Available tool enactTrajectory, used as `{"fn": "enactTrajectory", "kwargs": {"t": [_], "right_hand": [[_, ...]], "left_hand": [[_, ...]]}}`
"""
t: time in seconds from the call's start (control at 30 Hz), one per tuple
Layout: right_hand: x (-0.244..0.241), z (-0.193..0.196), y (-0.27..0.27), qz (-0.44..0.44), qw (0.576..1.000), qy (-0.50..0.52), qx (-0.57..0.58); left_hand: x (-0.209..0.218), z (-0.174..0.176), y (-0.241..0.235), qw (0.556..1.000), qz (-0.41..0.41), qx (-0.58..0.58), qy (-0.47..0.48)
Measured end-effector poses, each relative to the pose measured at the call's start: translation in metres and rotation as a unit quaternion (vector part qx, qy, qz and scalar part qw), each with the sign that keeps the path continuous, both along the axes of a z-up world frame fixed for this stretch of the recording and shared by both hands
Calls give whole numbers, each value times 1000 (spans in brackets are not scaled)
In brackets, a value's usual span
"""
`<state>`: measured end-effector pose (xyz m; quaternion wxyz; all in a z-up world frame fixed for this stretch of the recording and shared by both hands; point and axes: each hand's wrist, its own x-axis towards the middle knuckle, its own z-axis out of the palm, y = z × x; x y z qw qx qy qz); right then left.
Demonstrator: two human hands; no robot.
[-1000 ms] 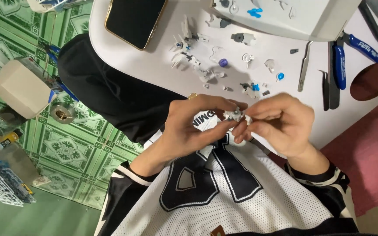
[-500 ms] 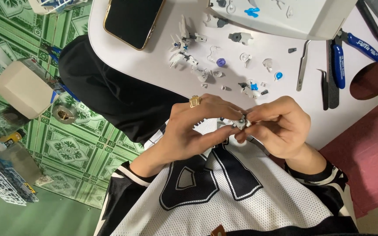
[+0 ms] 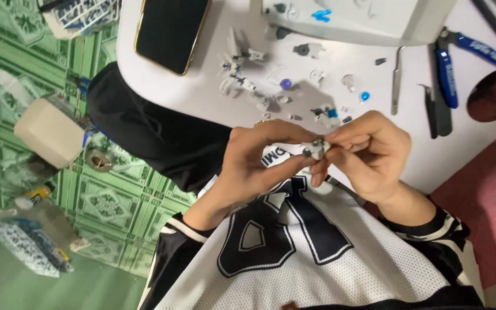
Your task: The person assembles a small model kit by hand, picking up white and blue plastic parts from a white tray and snapping them together. They occasionally reach for additional pieces from a nearby box and continue connecting components on the tray.
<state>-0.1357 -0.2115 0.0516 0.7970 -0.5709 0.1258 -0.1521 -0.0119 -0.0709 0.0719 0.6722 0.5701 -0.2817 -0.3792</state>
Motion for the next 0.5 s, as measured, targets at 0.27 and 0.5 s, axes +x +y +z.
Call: {"fn": "enactTrajectory", "kwargs": {"t": [0.27,0.5], "right_hand": [[3,-14,-2,-17,1000,8,16],[3,-30,3,-44,998,-11,54]], "left_hand": [[-3,-11,1,999,18,-17,46],[-3,-27,4,995,56,-61,60]]}}
